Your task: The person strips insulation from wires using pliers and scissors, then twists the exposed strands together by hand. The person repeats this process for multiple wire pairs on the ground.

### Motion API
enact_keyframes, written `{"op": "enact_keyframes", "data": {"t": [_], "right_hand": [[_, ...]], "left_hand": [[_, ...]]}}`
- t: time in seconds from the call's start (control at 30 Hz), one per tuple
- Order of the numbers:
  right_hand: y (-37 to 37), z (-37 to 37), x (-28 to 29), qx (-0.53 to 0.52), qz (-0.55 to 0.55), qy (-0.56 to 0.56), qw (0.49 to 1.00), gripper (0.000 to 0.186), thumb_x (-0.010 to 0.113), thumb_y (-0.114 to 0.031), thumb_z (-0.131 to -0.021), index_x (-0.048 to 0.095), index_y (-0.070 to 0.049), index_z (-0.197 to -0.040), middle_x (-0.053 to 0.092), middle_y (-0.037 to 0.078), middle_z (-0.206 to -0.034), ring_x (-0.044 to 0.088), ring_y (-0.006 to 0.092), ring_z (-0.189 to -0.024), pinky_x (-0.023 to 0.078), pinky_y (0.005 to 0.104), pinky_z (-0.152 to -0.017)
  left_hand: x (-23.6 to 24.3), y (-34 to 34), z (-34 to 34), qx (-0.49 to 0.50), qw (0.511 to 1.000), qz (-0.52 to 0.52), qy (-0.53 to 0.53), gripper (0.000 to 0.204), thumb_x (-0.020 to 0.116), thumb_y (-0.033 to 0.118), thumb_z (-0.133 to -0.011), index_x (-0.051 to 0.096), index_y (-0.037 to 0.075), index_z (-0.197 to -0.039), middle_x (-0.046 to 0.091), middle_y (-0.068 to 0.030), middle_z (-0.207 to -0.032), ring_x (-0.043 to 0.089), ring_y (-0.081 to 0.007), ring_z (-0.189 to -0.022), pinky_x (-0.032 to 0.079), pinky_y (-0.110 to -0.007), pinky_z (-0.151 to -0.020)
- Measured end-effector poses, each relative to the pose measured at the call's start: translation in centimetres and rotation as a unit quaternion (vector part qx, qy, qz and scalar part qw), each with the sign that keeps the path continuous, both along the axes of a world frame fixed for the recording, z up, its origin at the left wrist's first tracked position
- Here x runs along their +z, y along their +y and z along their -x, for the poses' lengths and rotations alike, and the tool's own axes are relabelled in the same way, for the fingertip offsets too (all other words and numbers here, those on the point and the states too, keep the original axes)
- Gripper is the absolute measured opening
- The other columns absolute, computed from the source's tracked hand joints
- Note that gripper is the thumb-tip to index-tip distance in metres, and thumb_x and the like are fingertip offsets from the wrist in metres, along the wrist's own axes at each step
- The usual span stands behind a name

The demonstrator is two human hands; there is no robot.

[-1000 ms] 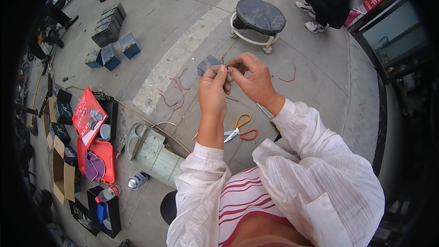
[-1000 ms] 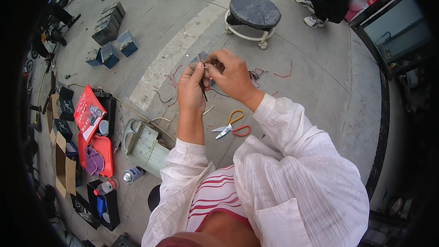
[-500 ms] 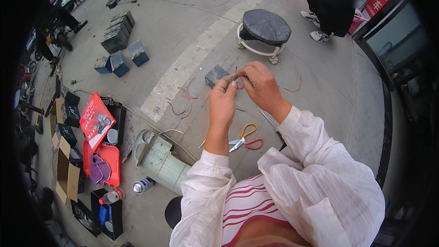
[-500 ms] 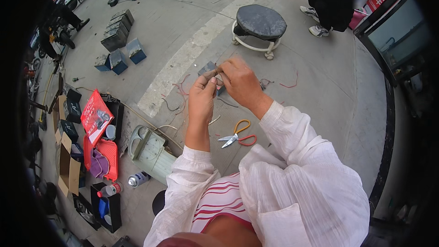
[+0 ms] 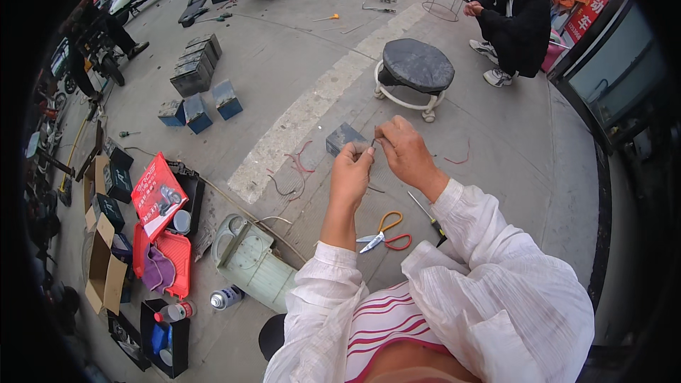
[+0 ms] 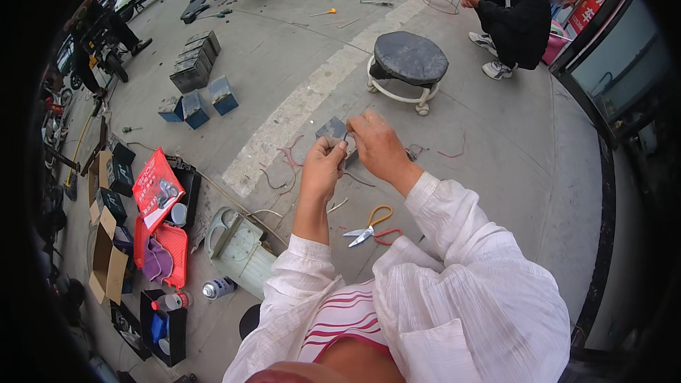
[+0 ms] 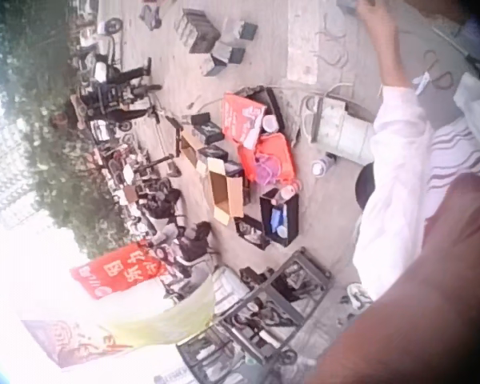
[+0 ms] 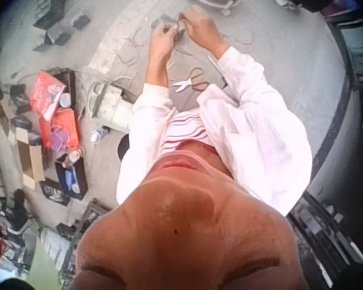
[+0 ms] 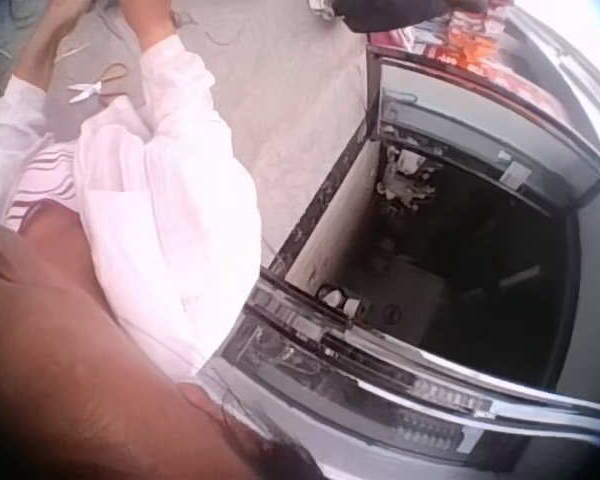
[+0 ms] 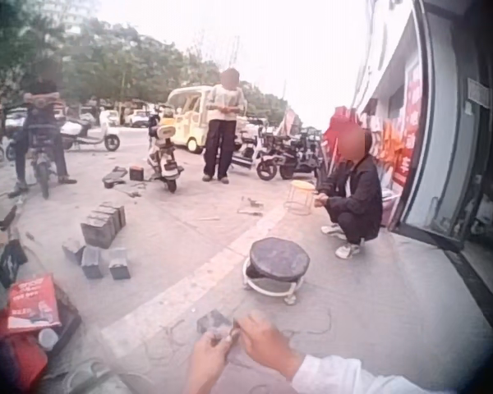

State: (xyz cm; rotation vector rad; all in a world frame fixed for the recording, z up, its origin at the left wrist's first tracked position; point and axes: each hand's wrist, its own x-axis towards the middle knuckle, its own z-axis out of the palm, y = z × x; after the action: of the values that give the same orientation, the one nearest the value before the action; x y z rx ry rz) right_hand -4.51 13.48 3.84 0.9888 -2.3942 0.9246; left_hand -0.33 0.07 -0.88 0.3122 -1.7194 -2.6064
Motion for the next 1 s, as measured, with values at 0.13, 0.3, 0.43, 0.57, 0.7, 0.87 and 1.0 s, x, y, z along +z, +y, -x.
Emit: {"op": "enact_keyframes", "data": {"t": [0.13, 0.3, 0.43, 0.57, 0.7, 0.87, 1.0], "right_hand": [[-0.2, -0.1, -0.5, 0.005, -0.009, -0.003, 1.000, 0.007, 0.057, -0.002, -0.085, 0.057, -0.002, -0.092, 0.054, 0.018, -0.084, 0.056, 0.0384, -0.078, 0.045, 0.0448, -0.067], [0.1, -0.1, -0.6, 0.014, -0.006, -0.011, 1.000, 0.008, 0.057, -0.004, -0.084, 0.058, -0.002, -0.092, 0.055, 0.018, -0.084, 0.057, 0.0388, -0.076, 0.046, 0.0449, -0.066], [-0.2, -0.2, -0.5, 0.002, 0.002, -0.016, 1.000, 0.006, 0.057, -0.003, -0.084, 0.058, -0.001, -0.090, 0.056, 0.019, -0.082, 0.057, 0.0388, -0.076, 0.046, 0.0453, -0.066], [-0.7, -0.2, -1.0, -0.017, 0.025, -0.008, 1.000, 0.006, 0.059, -0.002, -0.082, 0.059, -0.001, -0.088, 0.057, 0.017, -0.082, 0.058, 0.0369, -0.075, 0.046, 0.0437, -0.066], [-0.1, 1.4, -1.6, -0.087, 0.050, 0.002, 0.995, 0.008, 0.061, -0.002, -0.082, 0.059, -0.001, -0.090, 0.057, 0.013, -0.082, 0.058, 0.0274, -0.072, 0.046, 0.0362, -0.065], [0.7, 2.0, -1.1, -0.085, 0.180, -0.173, 0.965, 0.013, 0.066, -0.006, -0.085, 0.062, 0.001, -0.096, 0.060, 0.005, -0.083, 0.056, 0.0116, -0.072, 0.047, 0.0278, -0.065], [-0.7, 1.1, -1.4, 0.002, 0.275, -0.308, 0.911, 0.019, 0.069, -0.008, -0.085, 0.064, 0.003, -0.099, 0.066, 0.004, -0.086, 0.057, 0.0072, -0.074, 0.048, 0.0248, -0.065]], "left_hand": [[0.2, -0.5, -0.4, -0.002, 0.999, -0.028, -0.020, 0.012, 0.062, 0.017, -0.093, 0.057, 0.006, -0.092, 0.051, 0.0024, -0.069, 0.040, -0.0042, -0.054, 0.029, -0.020, -0.044], [-0.1, -1.0, -0.5, -0.019, 1.000, -0.010, -0.017, 0.012, 0.063, 0.017, -0.092, 0.057, 0.006, -0.090, 0.050, 0.0031, -0.067, 0.039, -0.0041, -0.052, 0.027, -0.020, -0.042], [0.3, -1.2, -0.7, -0.020, 1.000, 0.011, -0.008, 0.013, 0.063, 0.017, -0.092, 0.057, 0.007, -0.088, 0.049, 0.0035, -0.066, 0.038, -0.0040, -0.052, 0.026, -0.020, -0.042], [-0.2, -1.6, -0.6, -0.022, 0.999, 0.026, -0.008, 0.013, 0.063, 0.017, -0.092, 0.057, 0.007, -0.087, 0.048, 0.0038, -0.066, 0.038, -0.0041, -0.052, 0.025, -0.020, -0.042], [-0.4, -1.9, -0.5, -0.019, 0.999, -0.006, -0.036, 0.013, 0.062, 0.017, -0.092, 0.056, 0.007, -0.087, 0.049, 0.0028, -0.068, 0.039, -0.0047, -0.053, 0.026, -0.020, -0.042], [-0.8, -2.9, -0.3, -0.005, 0.992, -0.124, -0.037, 0.012, 0.061, 0.014, -0.093, 0.055, 0.005, -0.088, 0.052, -0.0013, -0.075, 0.043, -0.0073, -0.059, 0.032, -0.020, -0.045], [-0.9, -2.6, -0.2, -0.029, 0.989, -0.146, -0.019, 0.008, 0.059, 0.011, -0.094, 0.054, 0.005, -0.090, 0.054, -0.0025, -0.078, 0.045, -0.0080, -0.061, 0.035, -0.021, -0.047]]}}
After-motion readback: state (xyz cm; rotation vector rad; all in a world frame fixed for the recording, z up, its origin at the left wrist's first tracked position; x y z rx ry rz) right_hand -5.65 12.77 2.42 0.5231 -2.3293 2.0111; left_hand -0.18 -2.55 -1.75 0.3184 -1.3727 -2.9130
